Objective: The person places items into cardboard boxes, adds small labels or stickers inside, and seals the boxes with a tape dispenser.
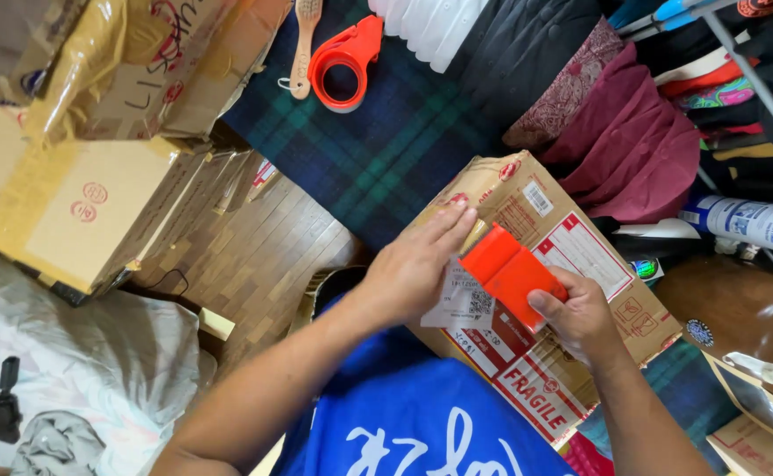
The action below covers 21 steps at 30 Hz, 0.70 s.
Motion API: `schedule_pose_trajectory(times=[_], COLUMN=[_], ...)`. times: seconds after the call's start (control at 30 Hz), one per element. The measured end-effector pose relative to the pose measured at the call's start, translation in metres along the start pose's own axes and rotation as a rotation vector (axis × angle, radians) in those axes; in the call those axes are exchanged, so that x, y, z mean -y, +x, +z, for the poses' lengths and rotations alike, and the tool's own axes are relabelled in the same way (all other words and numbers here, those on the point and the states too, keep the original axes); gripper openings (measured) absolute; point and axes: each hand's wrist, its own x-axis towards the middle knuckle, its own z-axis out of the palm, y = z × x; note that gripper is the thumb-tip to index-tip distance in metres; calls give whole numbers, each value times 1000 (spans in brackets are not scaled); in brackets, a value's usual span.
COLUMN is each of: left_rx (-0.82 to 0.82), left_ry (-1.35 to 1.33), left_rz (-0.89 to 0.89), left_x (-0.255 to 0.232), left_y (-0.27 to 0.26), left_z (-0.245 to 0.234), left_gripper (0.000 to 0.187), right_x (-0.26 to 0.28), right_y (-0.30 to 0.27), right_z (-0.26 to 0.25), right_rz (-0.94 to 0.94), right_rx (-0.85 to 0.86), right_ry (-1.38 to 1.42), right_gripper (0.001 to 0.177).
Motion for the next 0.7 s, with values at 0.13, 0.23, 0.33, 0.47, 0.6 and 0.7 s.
schedule_pose_trajectory(times=[0.13, 0.23, 0.33, 0.47, 0.6, 0.7], left_rx=[-331, -298, -322, -349, -404, -424], left_ry=[326, 442, 488, 540, 538, 537], left_rz=[-28, -74, -64, -80, -95, -66], left_x=[-11, -5, -1, -10, -14, -7], left_y=[-11, -9, -12, -16, -18, -15], left_z=[29, 40, 40, 38, 41, 48], left_gripper=[75, 74, 75, 73, 63, 63], right_x=[25, 33, 46, 52, 39, 26], right_y=[5, 1, -6, -27, -49, -58], right_z=[4, 1, 0, -8, -29, -42], right_rz=[32, 92, 156, 245, 307, 266], right_rx=[51, 78, 54, 8, 13, -29], right_ry=[-118, -241, -350, -511, -593, -311], right_gripper=[30, 33, 35, 40, 41, 29])
